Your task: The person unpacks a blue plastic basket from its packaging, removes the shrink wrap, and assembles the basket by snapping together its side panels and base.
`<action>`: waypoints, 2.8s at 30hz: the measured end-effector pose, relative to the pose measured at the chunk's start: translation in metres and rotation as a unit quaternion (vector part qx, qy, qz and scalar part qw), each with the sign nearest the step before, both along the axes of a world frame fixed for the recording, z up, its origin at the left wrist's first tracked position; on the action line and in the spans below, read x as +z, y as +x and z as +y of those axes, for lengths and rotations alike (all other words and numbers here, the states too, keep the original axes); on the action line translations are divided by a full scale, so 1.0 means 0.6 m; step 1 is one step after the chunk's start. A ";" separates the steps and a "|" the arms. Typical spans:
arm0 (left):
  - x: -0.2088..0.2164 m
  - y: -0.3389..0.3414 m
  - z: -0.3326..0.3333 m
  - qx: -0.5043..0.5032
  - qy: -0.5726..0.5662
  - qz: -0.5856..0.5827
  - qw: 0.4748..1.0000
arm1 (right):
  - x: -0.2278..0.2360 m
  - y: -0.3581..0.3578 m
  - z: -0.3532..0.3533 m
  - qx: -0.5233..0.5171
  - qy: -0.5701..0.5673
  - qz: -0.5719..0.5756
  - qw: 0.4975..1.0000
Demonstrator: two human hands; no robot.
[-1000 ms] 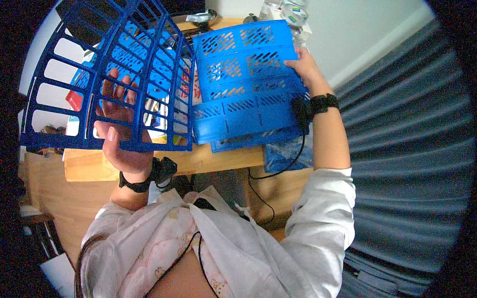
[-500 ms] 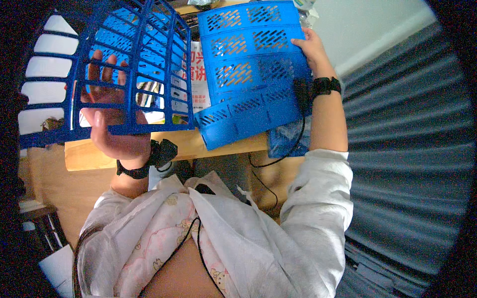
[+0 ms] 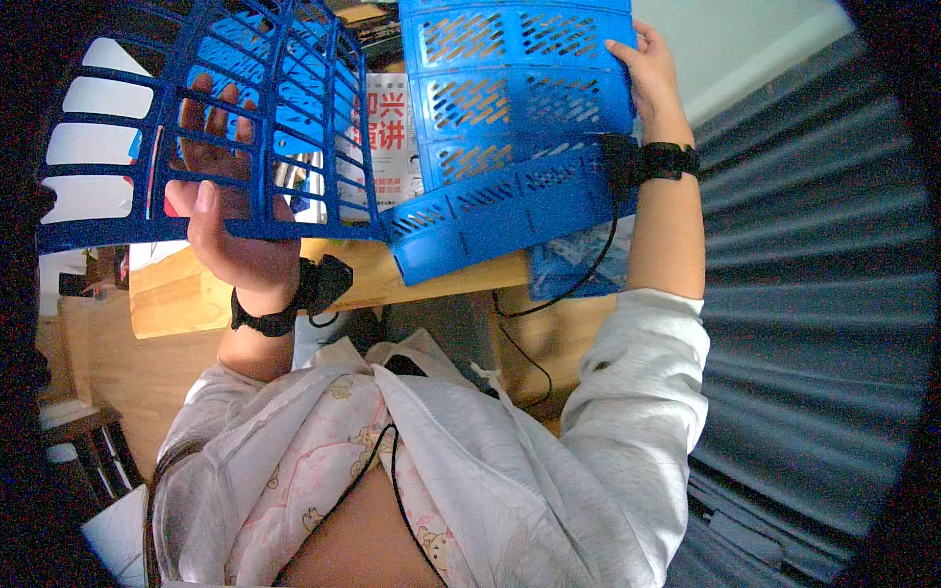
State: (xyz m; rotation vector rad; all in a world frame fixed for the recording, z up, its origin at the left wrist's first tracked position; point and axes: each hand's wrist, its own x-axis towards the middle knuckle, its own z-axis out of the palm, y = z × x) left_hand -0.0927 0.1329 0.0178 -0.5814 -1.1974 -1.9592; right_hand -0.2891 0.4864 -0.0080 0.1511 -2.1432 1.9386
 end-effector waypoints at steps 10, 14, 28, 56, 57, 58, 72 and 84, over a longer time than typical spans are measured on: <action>0.006 0.009 0.011 0.060 -0.008 -0.030 0.998 | 0.019 0.013 0.009 -0.015 -0.075 0.089 0.993; 0.015 0.022 0.016 0.099 -0.013 -0.065 0.993 | 0.030 0.021 0.003 -0.048 -0.110 0.124 0.985; 0.023 0.022 0.015 -0.023 0.014 -0.009 1.000 | 0.083 0.105 -0.015 -0.068 -0.154 0.233 0.958; 0.040 0.004 0.021 0.007 -0.056 -0.034 0.998 | 0.109 0.342 0.034 -0.303 -0.100 0.335 0.887; 0.039 0.000 0.020 -0.003 -0.041 -0.029 0.999 | 0.113 0.347 0.035 -0.326 -0.099 0.329 0.881; 0.037 -0.004 0.018 -0.015 -0.034 -0.016 0.999 | 0.118 0.351 0.036 -0.313 -0.083 0.348 0.880; 0.010 -0.036 -0.009 0.048 -0.019 -0.091 0.995 | 0.124 0.355 0.062 -0.286 -0.056 0.407 0.865; -0.030 -0.048 -0.017 0.073 -0.052 -0.153 0.984 | 0.082 0.300 0.055 -0.200 -0.190 0.349 0.896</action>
